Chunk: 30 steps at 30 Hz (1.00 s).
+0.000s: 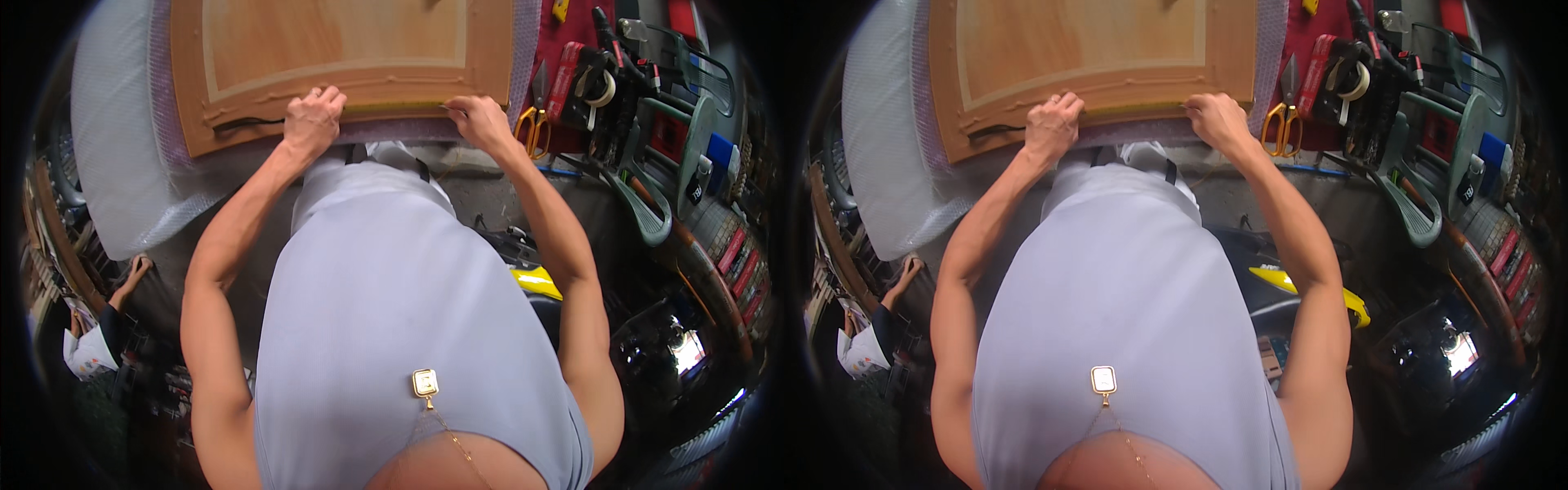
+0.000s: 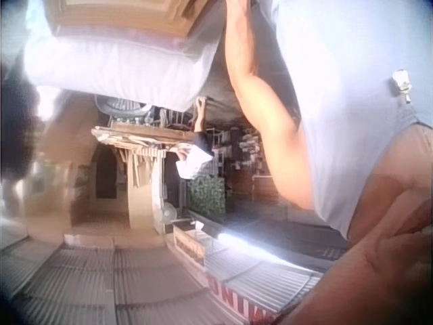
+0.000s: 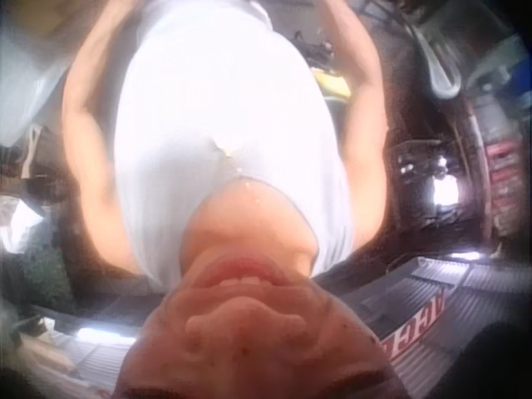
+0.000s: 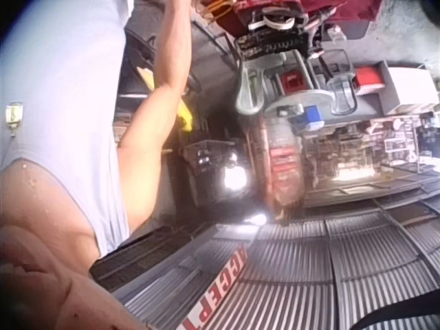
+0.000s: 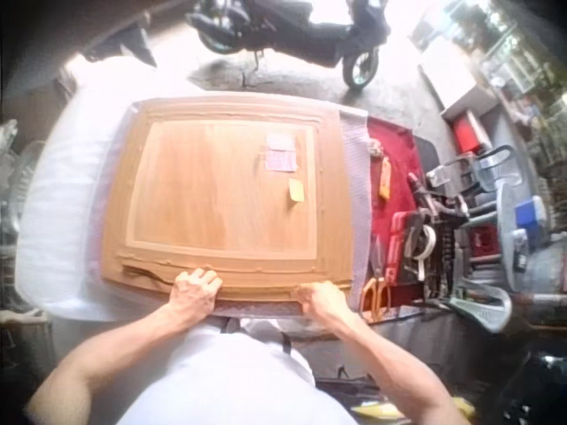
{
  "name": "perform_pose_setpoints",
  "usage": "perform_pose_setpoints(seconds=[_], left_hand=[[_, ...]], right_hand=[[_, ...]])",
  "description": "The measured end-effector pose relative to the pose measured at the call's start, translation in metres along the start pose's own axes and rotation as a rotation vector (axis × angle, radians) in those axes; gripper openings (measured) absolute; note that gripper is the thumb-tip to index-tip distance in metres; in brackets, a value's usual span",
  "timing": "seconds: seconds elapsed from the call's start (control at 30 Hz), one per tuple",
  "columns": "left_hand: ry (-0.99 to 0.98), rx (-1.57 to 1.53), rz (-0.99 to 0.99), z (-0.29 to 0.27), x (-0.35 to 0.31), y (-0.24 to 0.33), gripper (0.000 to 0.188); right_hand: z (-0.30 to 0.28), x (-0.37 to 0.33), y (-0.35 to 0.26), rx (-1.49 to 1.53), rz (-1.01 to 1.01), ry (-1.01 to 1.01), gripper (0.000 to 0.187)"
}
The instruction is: The person measures a wooden frame, drills pilot holes, and installs metal eye screws. They then thread an orange cord through the eye screws and tie knots to secure a hanging loop.
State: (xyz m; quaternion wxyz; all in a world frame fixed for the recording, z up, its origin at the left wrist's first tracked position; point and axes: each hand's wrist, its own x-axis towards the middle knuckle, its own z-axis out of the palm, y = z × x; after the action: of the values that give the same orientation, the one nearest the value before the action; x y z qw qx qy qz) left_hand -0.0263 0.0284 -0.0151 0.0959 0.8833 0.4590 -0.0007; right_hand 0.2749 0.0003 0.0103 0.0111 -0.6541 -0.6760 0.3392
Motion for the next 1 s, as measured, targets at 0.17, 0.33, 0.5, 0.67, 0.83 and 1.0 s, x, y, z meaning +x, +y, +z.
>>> perform_pose_setpoints(seconds=[0.17,0.33,0.5,0.67,0.83,1.0], left_hand=[[-0.043,-0.185,-0.058,-0.048,0.056,-0.021,0.005],[-0.011,-0.253,-0.103,-0.083,0.211,-0.115,0.011],[0.025,-0.214,-0.043,-0.085,0.334,-0.196,0.013],[-0.009,-0.160,-0.057,-0.086,0.389,-0.245,0.013],[-0.048,-0.108,-0.050,-0.089,0.420,-0.254,0.015],[-0.071,-0.089,-0.023,-0.089,0.433,-0.255,0.017]], right_hand=[[-0.085,0.006,0.018,0.273,0.117,0.638,0.021],[-0.140,0.146,0.077,0.078,0.070,0.722,0.025],[-0.172,0.306,0.101,0.561,0.013,0.796,0.022],[-0.200,0.377,0.088,0.407,0.021,0.762,0.019],[-0.198,0.399,0.090,0.315,-0.004,0.757,0.030],[-0.200,0.402,0.092,0.340,0.057,0.785,0.029]])
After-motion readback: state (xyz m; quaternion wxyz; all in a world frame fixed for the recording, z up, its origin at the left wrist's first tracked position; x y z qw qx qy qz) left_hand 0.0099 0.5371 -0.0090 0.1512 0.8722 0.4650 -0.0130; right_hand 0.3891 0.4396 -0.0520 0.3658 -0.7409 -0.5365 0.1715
